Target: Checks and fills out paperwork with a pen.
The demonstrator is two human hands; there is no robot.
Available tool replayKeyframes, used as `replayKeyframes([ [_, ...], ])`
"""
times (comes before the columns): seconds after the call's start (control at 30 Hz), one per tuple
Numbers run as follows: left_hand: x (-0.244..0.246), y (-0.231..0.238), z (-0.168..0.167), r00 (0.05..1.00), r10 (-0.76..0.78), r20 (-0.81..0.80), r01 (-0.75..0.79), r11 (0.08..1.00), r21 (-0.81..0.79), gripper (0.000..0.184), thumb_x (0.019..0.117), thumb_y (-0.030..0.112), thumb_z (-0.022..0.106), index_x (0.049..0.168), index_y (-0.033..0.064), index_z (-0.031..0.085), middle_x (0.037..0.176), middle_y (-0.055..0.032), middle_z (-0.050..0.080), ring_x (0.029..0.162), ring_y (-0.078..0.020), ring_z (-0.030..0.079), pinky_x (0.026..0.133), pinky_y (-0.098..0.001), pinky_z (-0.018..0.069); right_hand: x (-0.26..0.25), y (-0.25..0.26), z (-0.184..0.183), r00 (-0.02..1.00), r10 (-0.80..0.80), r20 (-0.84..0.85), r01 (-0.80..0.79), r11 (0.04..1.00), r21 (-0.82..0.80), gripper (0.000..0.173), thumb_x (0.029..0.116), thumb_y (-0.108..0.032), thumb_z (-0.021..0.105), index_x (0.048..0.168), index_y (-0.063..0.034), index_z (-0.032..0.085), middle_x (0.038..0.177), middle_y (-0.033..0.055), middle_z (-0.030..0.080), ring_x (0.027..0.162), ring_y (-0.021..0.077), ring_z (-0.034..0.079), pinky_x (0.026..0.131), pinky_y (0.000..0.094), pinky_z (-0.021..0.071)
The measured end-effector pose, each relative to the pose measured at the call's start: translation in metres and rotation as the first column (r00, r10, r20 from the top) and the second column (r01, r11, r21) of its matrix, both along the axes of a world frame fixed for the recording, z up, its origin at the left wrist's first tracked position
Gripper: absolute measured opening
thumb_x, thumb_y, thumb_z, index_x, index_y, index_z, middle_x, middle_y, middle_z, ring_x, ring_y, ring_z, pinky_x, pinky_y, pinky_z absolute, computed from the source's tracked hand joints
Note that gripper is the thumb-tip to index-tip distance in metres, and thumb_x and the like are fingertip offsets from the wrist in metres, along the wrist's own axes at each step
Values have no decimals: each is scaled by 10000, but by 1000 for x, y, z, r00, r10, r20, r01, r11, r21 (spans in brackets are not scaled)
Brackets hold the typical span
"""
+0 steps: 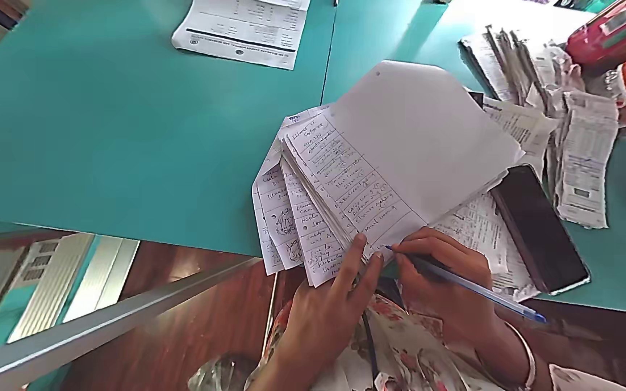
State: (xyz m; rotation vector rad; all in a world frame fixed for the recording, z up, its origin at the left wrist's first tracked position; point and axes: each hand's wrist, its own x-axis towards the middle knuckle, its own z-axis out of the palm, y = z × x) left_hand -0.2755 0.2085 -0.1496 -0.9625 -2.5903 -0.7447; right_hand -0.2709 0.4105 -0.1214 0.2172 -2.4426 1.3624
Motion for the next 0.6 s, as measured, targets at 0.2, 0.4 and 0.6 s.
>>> replayKeyframes([
  [0.2,0,0,0,1000,-2,11,2,1000,1,330,1008,195,570,1327,220,647,1453,-65,585,526,-117,578,386,-244,389,0,0,-1,1000,-5,-1,5,1000,2,93,861,-108,706,898,-25,728,859,28,700,809,-39,637,710,69,514],
  [0.4,1,0,0,1000,-5,22,5,1000,9,348,991,179,589,1333,219,643,1459,-66,577,480,-114,549,365,-246,382,0,0,-1,1000,-25,-9,25,1000,10,99,861,-108,703,902,-22,731,869,31,707,820,-39,643,724,72,519],
  [0.6,0,0,-1,1000,-2,10,2,1000,1,346,994,175,581,1329,226,646,1451,-64,585,524,-118,584,376,-245,389,1,-1,-2,999,-52,-15,52,999,6,99,861,-119,705,900,-31,727,867,19,702,812,-45,639,718,71,521],
])
